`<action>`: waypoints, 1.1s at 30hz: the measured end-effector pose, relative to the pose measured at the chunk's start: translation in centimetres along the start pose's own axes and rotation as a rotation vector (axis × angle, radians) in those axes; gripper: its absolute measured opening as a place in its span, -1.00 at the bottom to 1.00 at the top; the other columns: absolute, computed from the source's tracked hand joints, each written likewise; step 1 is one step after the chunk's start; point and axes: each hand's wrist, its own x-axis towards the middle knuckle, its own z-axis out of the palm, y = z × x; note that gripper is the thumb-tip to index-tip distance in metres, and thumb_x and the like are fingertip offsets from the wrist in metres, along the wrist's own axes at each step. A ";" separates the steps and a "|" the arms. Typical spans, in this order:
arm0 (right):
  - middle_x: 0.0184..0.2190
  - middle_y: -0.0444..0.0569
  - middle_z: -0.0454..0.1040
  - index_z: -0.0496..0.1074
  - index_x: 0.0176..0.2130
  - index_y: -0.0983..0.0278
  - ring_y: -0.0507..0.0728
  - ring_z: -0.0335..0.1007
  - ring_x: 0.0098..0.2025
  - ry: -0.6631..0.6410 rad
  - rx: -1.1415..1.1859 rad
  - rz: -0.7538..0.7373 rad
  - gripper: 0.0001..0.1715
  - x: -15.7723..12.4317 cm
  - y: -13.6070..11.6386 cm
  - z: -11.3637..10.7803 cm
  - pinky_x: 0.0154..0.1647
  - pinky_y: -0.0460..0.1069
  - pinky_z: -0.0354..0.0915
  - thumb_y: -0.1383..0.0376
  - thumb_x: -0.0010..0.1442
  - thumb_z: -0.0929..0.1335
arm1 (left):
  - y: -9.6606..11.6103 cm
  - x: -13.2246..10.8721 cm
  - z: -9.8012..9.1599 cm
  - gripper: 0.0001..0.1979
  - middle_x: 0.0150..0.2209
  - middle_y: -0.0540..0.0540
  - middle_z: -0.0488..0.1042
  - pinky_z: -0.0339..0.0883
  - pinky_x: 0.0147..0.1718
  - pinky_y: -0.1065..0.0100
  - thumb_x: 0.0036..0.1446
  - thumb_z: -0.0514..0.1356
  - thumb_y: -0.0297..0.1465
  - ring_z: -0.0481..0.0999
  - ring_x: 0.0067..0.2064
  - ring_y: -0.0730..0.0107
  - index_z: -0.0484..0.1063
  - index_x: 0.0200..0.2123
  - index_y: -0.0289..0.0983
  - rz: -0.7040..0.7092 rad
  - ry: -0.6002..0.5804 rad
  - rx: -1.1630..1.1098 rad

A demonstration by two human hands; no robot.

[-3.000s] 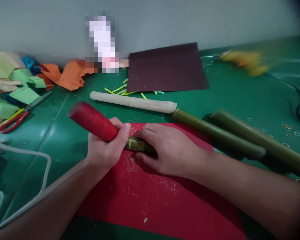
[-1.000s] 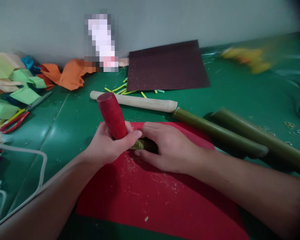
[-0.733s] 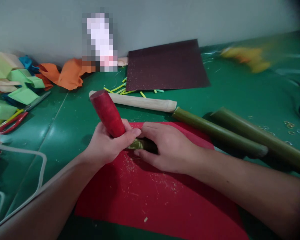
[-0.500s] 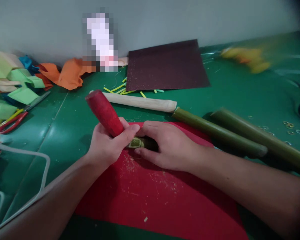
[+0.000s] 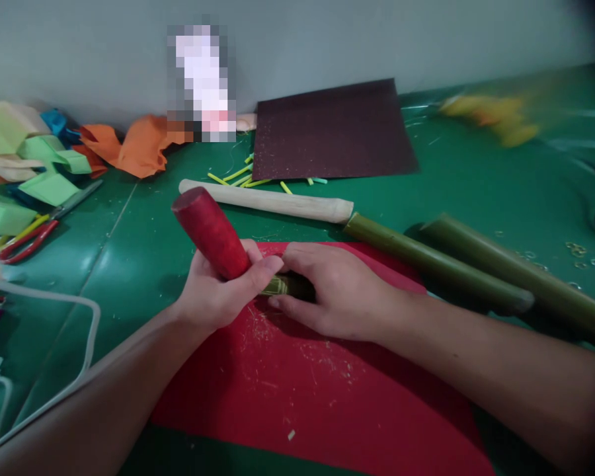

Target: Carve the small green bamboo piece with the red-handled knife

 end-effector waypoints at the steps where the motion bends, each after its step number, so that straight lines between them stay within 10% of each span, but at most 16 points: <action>1: -0.21 0.00 0.54 0.48 -0.16 0.30 0.10 0.41 -0.24 0.004 0.000 0.000 -0.74 0.0 0.0 0.0 -0.24 -0.03 0.24 0.19 0.19 0.39 | 0.0 0.0 0.0 -0.71 -0.72 0.09 0.24 0.16 -0.67 0.52 -0.06 0.28 -0.40 0.18 -0.66 0.62 0.29 -0.71 -0.27 -0.001 -0.017 0.010; 12: -0.19 0.02 0.54 0.48 -0.13 0.32 0.14 0.44 -0.19 -0.008 -0.010 0.012 -0.71 0.1 0.0 -0.1 -0.19 0.00 0.27 0.19 0.20 0.38 | 0.1 0.2 -0.2 -0.72 -0.67 0.07 0.30 0.21 -0.64 0.51 -0.04 0.29 -0.39 0.25 -0.62 0.59 0.29 -0.68 -0.26 0.003 -0.055 0.090; 21: -0.14 0.07 0.55 0.49 -0.07 0.31 0.19 0.45 -0.11 -0.048 -0.037 0.038 -0.65 0.2 -0.1 -0.2 -0.10 0.04 0.28 0.18 0.19 0.38 | -0.1 0.3 0.6 -0.80 -0.69 0.13 0.25 0.19 -0.64 0.51 -0.04 0.30 -0.45 0.18 -0.64 0.62 0.36 -0.61 -0.24 -0.020 0.196 0.046; 33: -0.24 -0.01 0.53 0.44 -0.22 0.28 0.10 0.41 -0.26 -0.015 -0.016 -0.004 -0.79 0.1 0.0 -0.2 -0.27 -0.03 0.23 0.19 0.19 0.39 | -0.5 -0.1 -0.4 -0.68 -0.69 0.07 0.29 0.24 -0.63 0.49 0.00 0.29 -0.36 0.26 -0.63 0.57 0.27 -0.69 -0.26 0.089 -0.099 0.096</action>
